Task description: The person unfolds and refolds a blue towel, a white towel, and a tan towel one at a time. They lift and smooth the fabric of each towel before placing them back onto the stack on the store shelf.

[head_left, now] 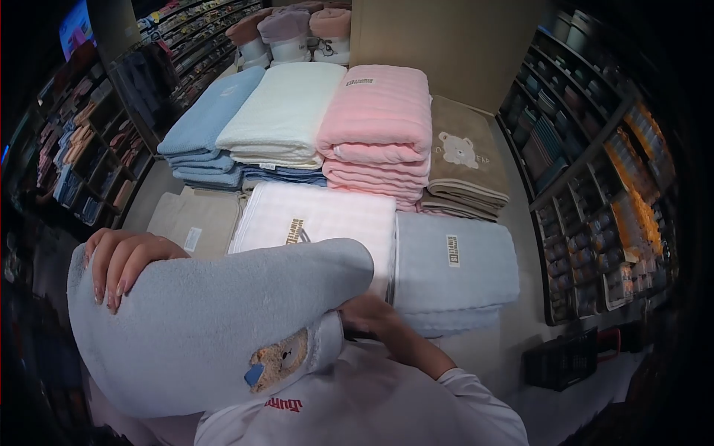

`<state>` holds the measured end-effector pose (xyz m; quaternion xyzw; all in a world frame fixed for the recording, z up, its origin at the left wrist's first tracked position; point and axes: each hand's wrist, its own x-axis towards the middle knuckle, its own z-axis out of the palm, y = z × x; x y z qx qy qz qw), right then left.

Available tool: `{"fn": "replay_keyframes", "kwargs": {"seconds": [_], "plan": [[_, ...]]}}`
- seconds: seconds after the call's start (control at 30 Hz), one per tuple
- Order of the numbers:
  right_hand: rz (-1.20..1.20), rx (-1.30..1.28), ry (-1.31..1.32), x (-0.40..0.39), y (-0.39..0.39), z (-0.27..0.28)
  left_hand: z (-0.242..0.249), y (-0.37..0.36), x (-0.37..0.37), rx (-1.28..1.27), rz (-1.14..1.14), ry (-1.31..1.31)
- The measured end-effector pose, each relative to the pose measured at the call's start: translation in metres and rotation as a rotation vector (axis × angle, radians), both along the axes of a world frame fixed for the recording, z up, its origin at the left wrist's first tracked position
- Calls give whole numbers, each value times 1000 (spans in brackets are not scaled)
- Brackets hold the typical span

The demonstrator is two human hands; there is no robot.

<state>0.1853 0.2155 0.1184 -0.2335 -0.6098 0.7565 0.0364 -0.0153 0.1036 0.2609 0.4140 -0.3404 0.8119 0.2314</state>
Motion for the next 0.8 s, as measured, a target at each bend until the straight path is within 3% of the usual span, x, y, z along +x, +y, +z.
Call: {"fn": "replay_keyframes", "kwargs": {"seconds": [0.03,0.13,0.2,0.23,0.27,0.3,0.4,0.5,0.63,0.77,0.8], "plan": [[-40,69,-9,1,4,4,-3,-1,-8,-20,-107,35],[-308,334,456,19,20,-10,-5,5,-26,-331,241,-119],[-518,220,289,36,30,19,7,8,-11,-783,388,-423],[-544,69,435,42,39,24,-13,13,-26,-866,257,-241],[-566,-86,580,45,48,28,-23,26,-48,-1172,69,-423],[-599,-87,557,43,57,24,-34,39,-71,-1413,-175,-644],[-686,-72,421,37,84,-22,-146,27,-77,-1605,-171,-400],[-719,-71,255,42,92,-51,-187,17,-88,-1692,-98,-233],[-637,-74,287,44,91,-41,-173,24,-113,-1797,112,163],[-619,62,313,48,88,-25,-123,42,-102,-2013,690,901],[-636,125,322,52,84,-20,-111,44,-95,-1968,806,899]]}}
